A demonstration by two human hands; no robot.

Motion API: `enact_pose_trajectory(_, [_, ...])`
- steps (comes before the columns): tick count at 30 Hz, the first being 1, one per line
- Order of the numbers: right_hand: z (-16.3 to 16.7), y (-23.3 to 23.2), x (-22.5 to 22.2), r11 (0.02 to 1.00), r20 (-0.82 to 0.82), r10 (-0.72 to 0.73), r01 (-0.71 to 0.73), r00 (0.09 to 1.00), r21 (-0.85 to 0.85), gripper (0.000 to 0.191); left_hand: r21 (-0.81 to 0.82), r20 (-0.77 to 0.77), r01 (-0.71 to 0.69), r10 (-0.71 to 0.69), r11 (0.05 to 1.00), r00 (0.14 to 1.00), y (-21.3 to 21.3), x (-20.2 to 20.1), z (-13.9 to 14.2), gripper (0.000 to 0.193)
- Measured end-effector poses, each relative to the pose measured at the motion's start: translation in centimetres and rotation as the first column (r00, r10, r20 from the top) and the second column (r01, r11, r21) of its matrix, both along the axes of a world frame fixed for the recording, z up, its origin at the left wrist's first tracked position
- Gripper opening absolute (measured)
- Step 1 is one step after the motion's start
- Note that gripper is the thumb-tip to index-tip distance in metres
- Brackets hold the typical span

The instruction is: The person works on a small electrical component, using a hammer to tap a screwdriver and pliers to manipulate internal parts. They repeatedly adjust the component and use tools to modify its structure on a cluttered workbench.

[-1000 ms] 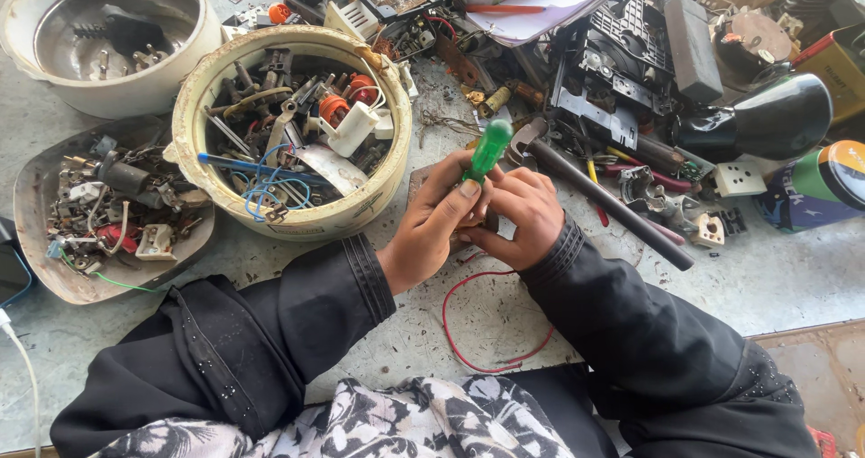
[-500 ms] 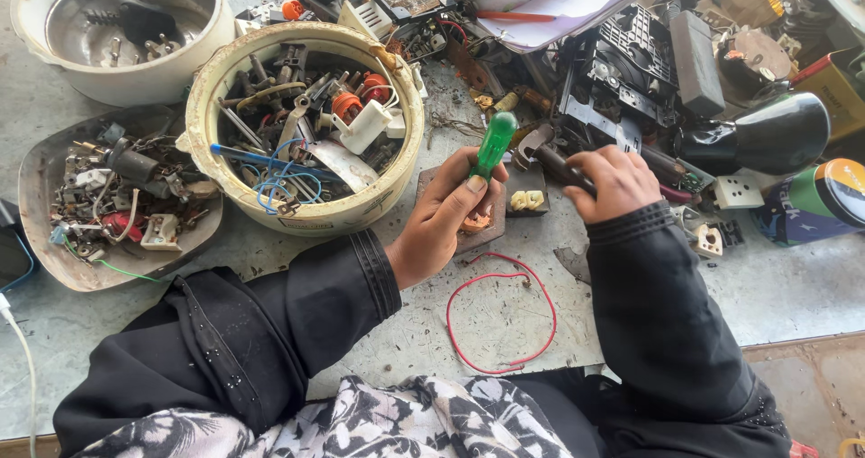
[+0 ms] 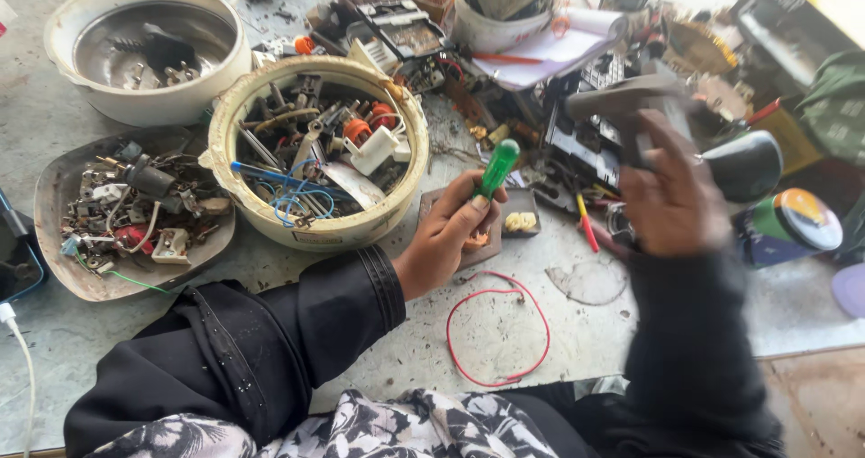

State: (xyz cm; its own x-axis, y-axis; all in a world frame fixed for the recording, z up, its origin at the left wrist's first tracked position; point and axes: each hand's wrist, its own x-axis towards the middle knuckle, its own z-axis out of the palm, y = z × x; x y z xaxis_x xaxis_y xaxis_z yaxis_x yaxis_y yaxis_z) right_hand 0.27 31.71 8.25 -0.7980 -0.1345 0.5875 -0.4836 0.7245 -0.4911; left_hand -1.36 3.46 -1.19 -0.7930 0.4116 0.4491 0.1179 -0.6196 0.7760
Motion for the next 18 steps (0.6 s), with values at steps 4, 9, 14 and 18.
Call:
enact_pose_trajectory(4, [6.6,0.0,3.6,0.825,0.146,0.284,-0.164,0.948,-0.541,0.043,-0.076,-0.07,-0.051,0.046,0.996,0.997,-0.1,-0.1,0.0,0.02])
enact_pose_trajectory(9, [8.9,-2.2,2.1,0.898,0.265,0.318,-0.379,0.91,0.226,0.019,-0.072,-0.011,0.027,-0.028,0.997,1.0,-0.3,-0.1,0.2,0.02])
enact_pose_trajectory(14, [10.7,-1.6,3.7,0.95,0.124,0.306,-0.294,0.944,-0.105,0.023,-0.07,-0.035,0.025,-0.028,0.997,0.999,-0.3,-0.1,0.4,0.018])
enact_pose_trajectory(18, [11.0,-2.6,3.8,0.936,0.053,0.314,-0.3,0.948,-0.181,0.026,-0.081,-0.046,0.032,-0.036,0.996,0.998,-0.3,0.1,0.4,0.019])
